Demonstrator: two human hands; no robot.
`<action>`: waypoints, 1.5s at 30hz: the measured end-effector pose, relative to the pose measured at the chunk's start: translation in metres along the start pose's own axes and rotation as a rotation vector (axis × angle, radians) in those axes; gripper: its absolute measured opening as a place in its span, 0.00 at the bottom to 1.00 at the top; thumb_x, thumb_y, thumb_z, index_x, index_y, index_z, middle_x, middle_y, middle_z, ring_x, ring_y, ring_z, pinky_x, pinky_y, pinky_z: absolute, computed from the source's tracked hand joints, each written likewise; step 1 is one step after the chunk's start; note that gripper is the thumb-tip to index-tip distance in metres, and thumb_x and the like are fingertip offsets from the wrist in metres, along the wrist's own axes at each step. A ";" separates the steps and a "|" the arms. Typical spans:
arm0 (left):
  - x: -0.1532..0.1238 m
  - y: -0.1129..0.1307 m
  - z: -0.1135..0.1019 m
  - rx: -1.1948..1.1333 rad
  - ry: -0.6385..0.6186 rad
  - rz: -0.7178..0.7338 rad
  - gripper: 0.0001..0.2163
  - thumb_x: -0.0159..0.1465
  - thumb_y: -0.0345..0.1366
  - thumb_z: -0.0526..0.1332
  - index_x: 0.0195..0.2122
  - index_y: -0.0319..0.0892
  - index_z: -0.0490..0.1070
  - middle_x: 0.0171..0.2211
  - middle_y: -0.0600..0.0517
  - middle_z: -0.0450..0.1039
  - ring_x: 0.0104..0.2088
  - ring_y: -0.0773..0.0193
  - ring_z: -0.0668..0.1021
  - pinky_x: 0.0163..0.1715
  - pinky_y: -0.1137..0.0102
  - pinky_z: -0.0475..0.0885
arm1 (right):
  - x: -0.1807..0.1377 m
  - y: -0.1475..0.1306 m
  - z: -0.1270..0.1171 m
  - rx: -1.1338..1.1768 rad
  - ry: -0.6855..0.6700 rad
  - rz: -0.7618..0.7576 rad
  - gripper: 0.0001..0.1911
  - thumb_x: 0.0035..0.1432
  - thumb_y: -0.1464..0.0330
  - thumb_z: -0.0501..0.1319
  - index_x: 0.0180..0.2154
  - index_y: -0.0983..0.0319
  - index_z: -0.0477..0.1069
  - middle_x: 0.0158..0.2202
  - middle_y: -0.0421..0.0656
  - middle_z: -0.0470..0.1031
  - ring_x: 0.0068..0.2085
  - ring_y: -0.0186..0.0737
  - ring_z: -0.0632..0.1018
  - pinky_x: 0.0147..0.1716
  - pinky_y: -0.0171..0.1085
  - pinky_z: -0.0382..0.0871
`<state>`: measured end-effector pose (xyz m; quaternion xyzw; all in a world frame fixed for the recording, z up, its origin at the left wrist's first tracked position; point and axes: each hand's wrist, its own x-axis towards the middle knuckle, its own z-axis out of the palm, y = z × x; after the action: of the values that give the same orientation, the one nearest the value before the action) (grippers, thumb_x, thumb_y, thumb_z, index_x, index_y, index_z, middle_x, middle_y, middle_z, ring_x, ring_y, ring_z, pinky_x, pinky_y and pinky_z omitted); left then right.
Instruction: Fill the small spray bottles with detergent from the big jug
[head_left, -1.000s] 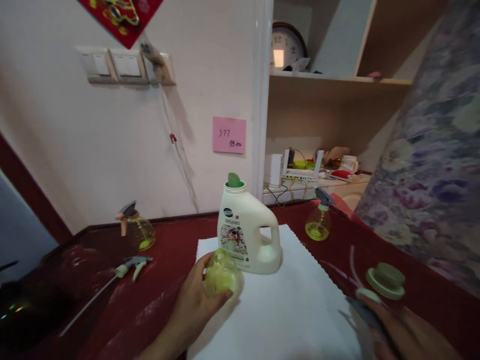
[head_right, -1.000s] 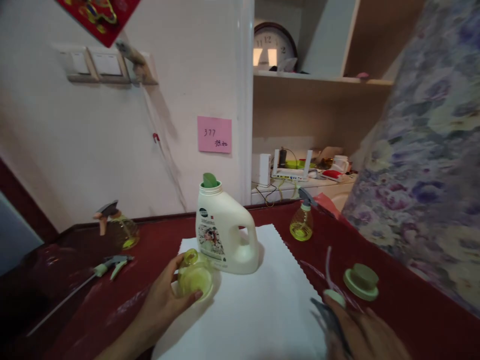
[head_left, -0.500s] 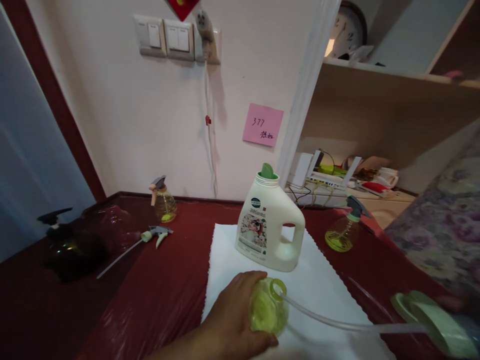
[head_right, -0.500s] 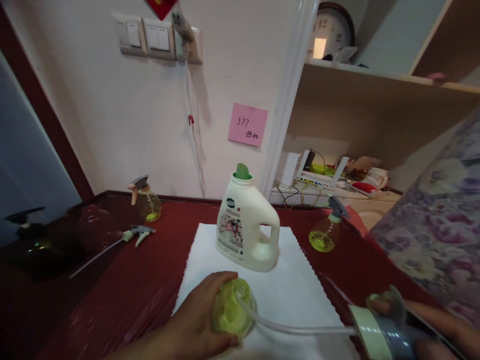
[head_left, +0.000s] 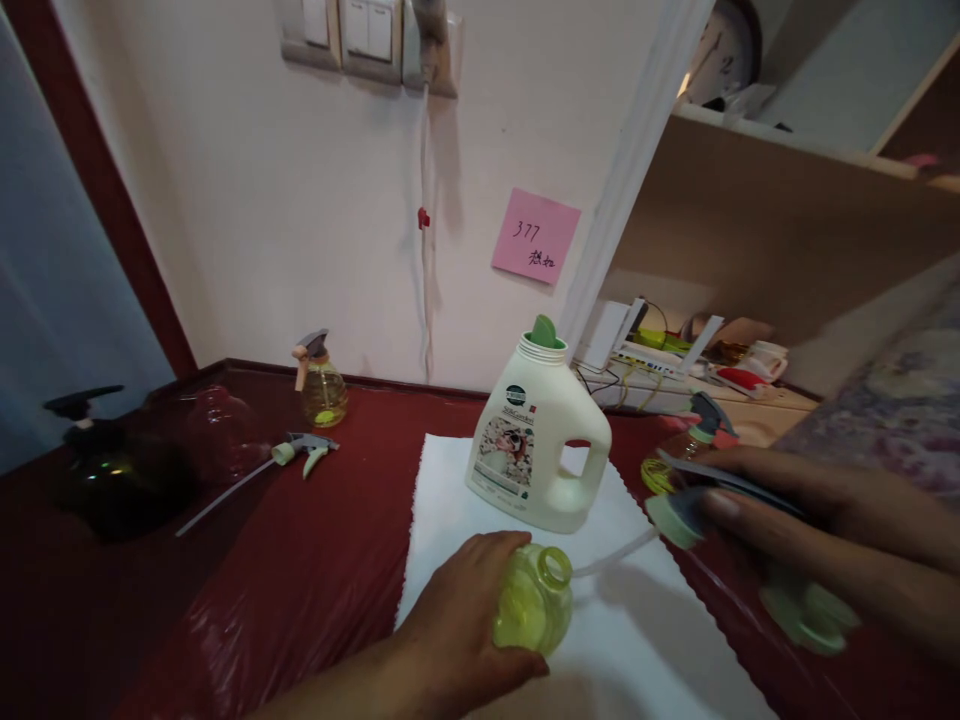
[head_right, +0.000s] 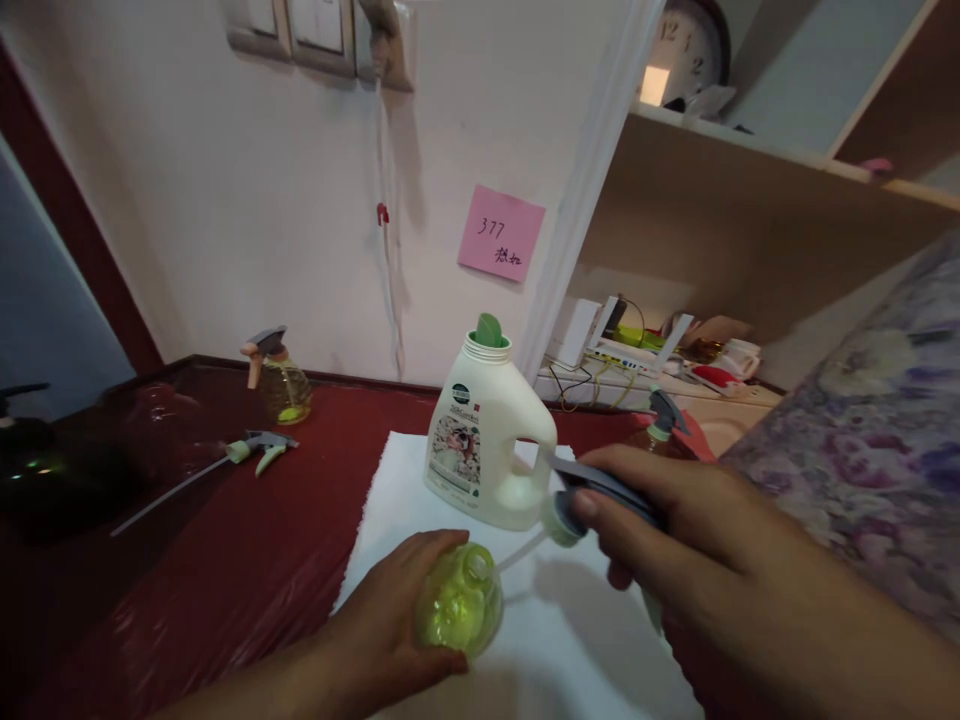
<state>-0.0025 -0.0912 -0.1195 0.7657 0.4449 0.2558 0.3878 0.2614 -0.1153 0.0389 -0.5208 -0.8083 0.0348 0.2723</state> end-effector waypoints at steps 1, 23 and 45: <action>0.000 -0.001 0.000 0.002 0.005 0.006 0.43 0.46 0.39 0.76 0.64 0.45 0.63 0.62 0.42 0.68 0.61 0.43 0.69 0.64 0.49 0.62 | 0.007 -0.010 -0.001 0.101 -0.128 0.005 0.15 0.71 0.56 0.53 0.45 0.53 0.75 0.35 0.42 0.80 0.31 0.38 0.80 0.23 0.29 0.73; -0.001 0.009 -0.004 0.005 -0.009 0.001 0.42 0.46 0.38 0.76 0.63 0.43 0.64 0.61 0.41 0.69 0.61 0.43 0.70 0.63 0.51 0.64 | 0.016 -0.036 0.064 -0.110 -0.380 -0.009 0.14 0.68 0.60 0.51 0.36 0.56 0.73 0.31 0.43 0.78 0.30 0.44 0.79 0.28 0.36 0.71; 0.001 0.023 -0.019 0.052 -0.065 -0.060 0.41 0.44 0.42 0.79 0.59 0.44 0.67 0.59 0.42 0.71 0.59 0.42 0.71 0.61 0.51 0.64 | 0.029 -0.052 0.071 -0.172 -0.524 0.155 0.08 0.67 0.63 0.58 0.37 0.57 0.74 0.36 0.44 0.79 0.37 0.48 0.80 0.31 0.39 0.60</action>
<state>-0.0048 -0.0899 -0.0891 0.7699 0.4612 0.2073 0.3893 0.1760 -0.0982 0.0079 -0.5757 -0.8088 0.1201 0.0056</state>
